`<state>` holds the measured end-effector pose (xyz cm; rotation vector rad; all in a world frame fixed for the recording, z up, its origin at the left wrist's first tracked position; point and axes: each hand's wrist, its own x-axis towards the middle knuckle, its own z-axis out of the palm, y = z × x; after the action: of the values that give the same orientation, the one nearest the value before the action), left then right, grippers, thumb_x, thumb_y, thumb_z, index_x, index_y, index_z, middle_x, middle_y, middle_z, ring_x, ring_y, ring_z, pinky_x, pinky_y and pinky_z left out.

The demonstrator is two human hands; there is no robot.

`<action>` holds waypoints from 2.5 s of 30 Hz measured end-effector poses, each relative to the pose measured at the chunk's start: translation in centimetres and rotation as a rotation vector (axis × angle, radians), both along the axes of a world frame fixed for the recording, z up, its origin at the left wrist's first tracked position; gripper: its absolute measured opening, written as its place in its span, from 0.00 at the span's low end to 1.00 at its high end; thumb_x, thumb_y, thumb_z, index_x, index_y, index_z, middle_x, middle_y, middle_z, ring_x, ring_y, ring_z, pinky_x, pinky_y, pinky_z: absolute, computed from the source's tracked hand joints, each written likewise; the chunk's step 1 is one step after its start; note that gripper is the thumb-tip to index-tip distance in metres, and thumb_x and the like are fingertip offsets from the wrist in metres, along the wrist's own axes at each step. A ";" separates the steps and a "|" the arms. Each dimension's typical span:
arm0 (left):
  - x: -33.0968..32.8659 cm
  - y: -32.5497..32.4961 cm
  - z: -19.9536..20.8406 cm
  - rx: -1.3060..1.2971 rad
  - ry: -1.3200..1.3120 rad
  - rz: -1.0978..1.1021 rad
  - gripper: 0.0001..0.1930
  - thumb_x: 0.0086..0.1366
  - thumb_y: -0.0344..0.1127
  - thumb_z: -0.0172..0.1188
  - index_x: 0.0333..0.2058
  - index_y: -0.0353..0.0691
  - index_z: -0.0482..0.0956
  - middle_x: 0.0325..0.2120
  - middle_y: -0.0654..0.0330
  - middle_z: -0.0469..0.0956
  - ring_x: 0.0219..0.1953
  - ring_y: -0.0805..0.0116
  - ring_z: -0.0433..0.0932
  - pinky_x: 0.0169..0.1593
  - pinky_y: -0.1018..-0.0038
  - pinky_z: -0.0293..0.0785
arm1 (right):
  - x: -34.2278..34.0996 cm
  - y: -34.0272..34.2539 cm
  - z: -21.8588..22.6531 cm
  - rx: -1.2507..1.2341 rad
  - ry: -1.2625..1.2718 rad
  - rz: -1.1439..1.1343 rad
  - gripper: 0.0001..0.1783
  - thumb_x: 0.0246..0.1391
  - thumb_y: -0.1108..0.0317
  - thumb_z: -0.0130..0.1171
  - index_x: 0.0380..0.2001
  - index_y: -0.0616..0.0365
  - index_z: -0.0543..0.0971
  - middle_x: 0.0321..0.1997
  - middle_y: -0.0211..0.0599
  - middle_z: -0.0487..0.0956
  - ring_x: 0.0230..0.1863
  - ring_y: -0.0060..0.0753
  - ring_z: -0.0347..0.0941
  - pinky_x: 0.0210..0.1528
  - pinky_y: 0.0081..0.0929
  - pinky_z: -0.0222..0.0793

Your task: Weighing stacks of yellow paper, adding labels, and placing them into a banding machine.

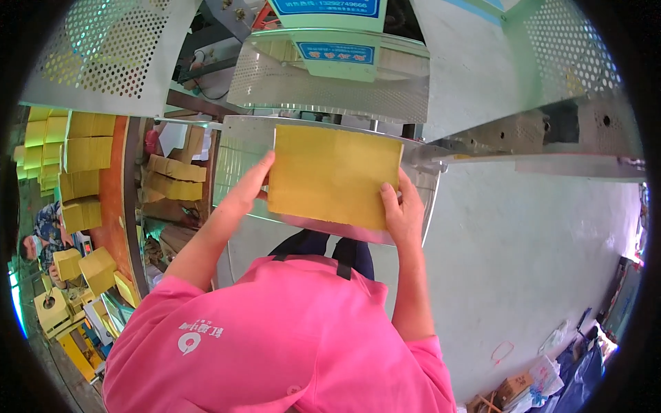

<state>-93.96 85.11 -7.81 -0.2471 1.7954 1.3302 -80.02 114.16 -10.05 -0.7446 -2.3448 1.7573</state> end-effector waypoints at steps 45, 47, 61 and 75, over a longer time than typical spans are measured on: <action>-4.7 6.1 -5.0 0.581 0.262 0.130 0.35 0.74 0.55 0.41 0.69 0.36 0.54 0.69 0.56 0.55 0.71 0.64 0.52 0.71 0.70 0.46 | -9.1 0.7 0.4 -0.678 0.147 -0.228 0.31 0.65 0.62 0.45 0.70 0.55 0.59 0.70 0.35 0.61 0.70 0.35 0.56 0.69 0.31 0.53; -5.6 6.6 -3.9 0.586 0.320 0.089 0.35 0.74 0.55 0.43 0.69 0.36 0.53 0.69 0.55 0.54 0.71 0.64 0.52 0.71 0.70 0.47 | -9.6 0.8 -0.2 -0.665 0.169 -0.220 0.31 0.65 0.62 0.45 0.70 0.54 0.59 0.70 0.35 0.62 0.70 0.35 0.57 0.69 0.32 0.53; -5.6 8.5 -2.6 0.578 0.242 0.197 0.32 0.69 0.44 0.53 0.67 0.38 0.57 0.60 0.57 0.67 0.62 0.67 0.65 0.64 0.71 0.59 | -9.9 2.3 -0.5 -0.668 0.258 -0.074 0.32 0.64 0.62 0.44 0.70 0.55 0.57 0.71 0.37 0.61 0.71 0.36 0.55 0.70 0.33 0.51; -5.8 10.3 -2.7 0.519 0.296 0.133 0.32 0.68 0.46 0.53 0.65 0.36 0.60 0.55 0.58 0.70 0.57 0.69 0.68 0.60 0.72 0.63 | -8.9 3.1 -0.8 -0.589 0.281 -0.053 0.35 0.61 0.67 0.49 0.71 0.56 0.57 0.71 0.36 0.61 0.71 0.34 0.53 0.71 0.32 0.47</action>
<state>-99.81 95.37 -10.53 0.1230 1.6136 1.9551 -88.94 117.26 -10.81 -0.5592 -1.6214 2.3733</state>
